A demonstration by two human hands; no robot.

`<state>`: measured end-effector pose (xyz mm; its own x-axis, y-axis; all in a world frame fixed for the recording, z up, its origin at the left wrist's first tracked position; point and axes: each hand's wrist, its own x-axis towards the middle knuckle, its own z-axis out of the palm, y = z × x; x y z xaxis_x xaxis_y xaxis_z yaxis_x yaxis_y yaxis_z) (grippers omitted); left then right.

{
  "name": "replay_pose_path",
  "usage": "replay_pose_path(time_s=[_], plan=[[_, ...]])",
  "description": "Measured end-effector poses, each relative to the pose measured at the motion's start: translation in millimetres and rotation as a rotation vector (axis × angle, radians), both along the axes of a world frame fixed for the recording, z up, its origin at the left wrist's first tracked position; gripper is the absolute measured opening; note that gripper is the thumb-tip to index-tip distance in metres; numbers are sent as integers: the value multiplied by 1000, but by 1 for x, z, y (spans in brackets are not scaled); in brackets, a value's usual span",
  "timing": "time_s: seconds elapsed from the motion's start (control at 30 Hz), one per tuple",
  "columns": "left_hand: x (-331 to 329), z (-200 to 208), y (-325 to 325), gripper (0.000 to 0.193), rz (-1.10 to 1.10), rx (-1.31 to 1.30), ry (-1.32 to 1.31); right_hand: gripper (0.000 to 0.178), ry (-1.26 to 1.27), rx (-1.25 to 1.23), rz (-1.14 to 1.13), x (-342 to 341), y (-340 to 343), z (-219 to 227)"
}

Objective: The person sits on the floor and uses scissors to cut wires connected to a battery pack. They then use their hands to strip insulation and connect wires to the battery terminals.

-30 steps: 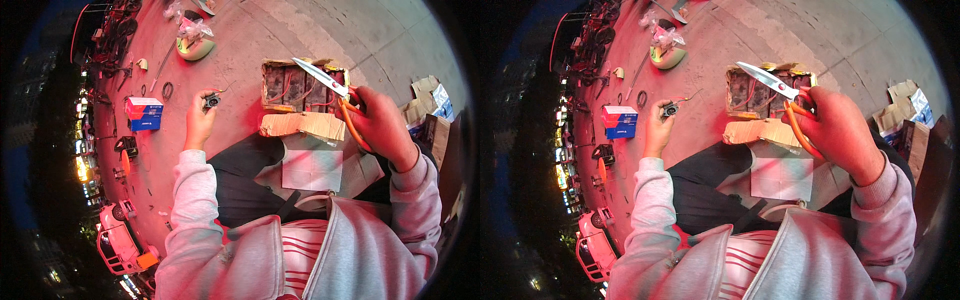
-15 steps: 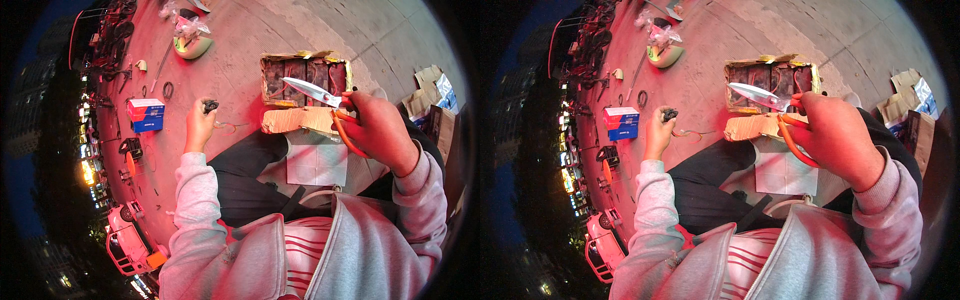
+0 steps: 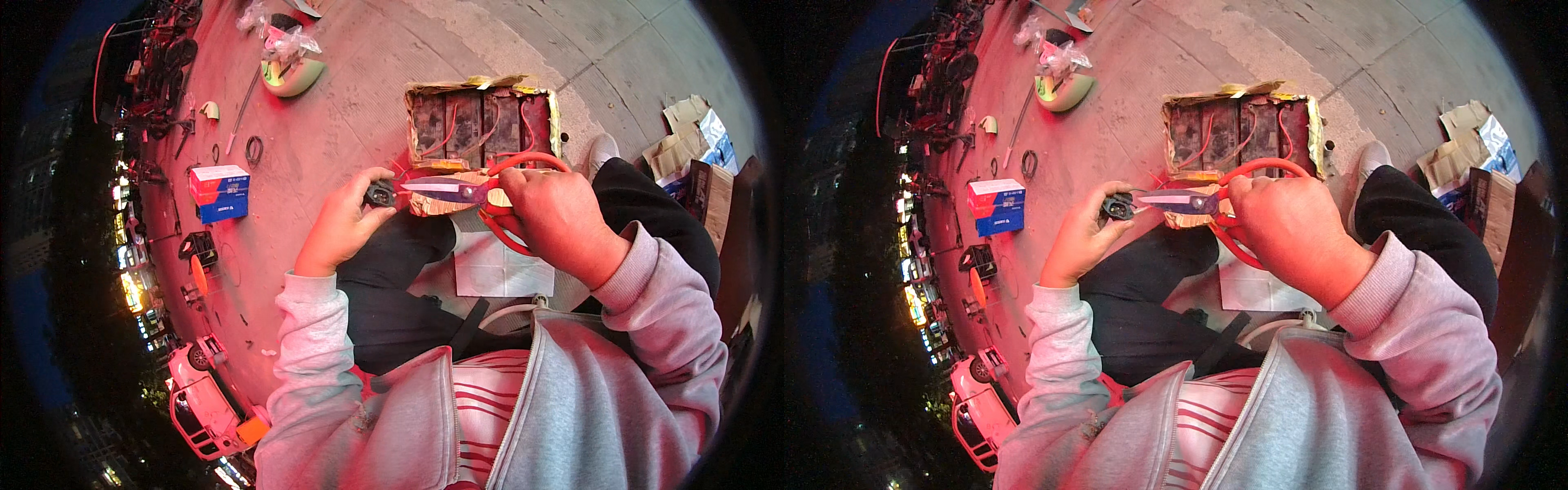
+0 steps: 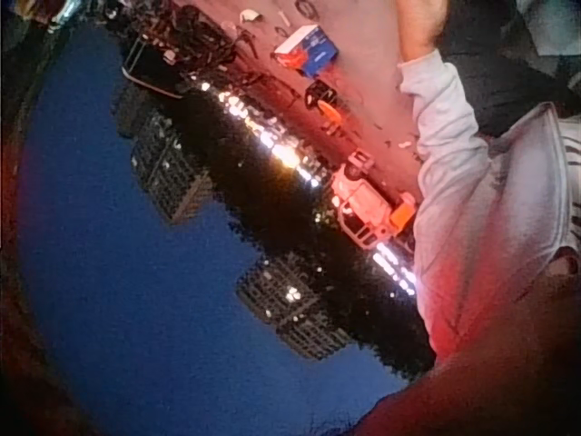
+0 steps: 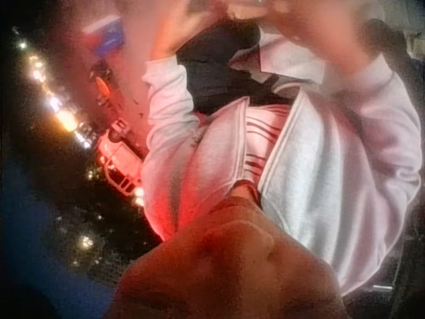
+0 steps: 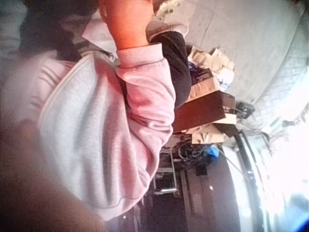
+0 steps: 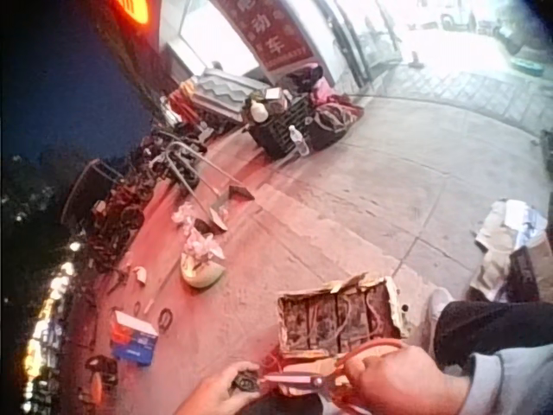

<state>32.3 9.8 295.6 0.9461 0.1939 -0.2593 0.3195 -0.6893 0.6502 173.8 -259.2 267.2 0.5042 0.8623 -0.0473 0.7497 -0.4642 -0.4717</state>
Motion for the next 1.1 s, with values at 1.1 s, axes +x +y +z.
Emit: replay_pose_path(time_s=[1.1], plan=[[-4,-11,-11,44,-48,389,85,16,-564,117,-13,-42,35,3]])
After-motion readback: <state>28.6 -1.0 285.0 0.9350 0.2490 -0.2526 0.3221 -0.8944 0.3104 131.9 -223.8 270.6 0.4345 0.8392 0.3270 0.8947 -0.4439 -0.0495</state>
